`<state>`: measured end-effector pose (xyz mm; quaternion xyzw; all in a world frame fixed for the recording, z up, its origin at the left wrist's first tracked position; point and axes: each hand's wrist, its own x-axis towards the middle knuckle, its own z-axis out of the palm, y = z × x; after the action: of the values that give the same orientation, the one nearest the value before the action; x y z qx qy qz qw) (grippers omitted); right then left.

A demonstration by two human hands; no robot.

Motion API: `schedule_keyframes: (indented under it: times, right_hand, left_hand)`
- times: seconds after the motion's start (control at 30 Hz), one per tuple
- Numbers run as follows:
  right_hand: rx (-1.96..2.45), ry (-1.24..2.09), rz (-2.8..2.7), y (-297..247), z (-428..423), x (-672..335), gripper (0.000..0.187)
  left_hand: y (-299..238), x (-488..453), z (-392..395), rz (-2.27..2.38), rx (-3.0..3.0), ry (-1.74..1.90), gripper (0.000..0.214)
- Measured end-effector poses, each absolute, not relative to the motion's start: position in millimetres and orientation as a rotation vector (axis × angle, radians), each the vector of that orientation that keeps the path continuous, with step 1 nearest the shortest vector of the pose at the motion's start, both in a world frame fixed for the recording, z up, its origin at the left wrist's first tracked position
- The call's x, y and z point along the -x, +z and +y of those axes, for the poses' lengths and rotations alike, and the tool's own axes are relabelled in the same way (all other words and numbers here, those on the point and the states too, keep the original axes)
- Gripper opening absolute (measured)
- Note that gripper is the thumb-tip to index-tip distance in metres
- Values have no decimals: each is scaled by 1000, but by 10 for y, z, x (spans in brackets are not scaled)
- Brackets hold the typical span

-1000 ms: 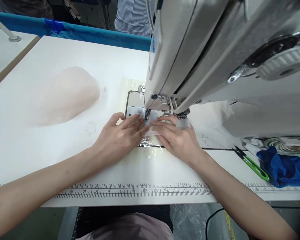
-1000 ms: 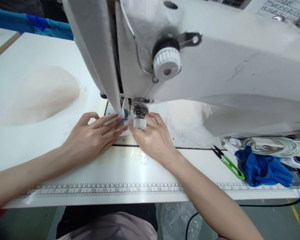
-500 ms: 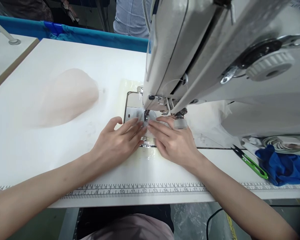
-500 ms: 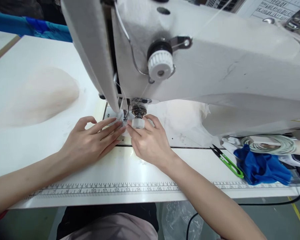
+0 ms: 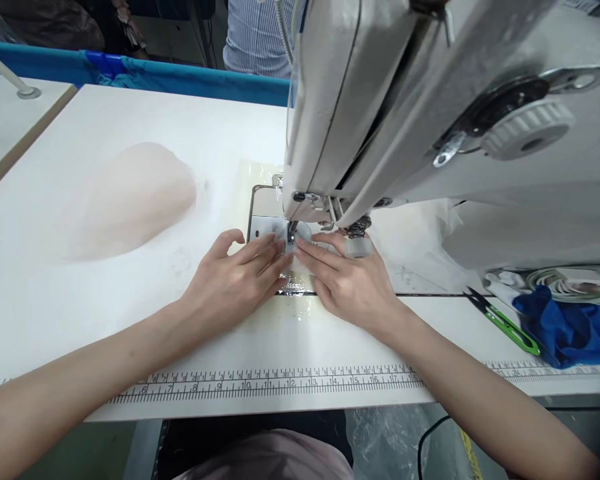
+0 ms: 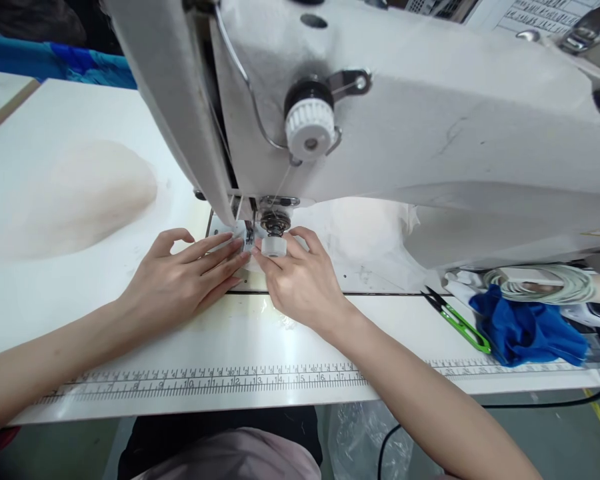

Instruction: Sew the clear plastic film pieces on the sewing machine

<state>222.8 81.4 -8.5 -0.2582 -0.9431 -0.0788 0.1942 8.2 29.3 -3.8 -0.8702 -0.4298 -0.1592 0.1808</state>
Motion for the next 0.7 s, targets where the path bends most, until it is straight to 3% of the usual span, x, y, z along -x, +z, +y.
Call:
schedule_keyframes:
  times: [0.7]
  right_hand:
    - [816,-267,-2682,-110,840,-2204,39]
  left_hand:
    - [-36,-94,364,-1252,2443,-456,23]
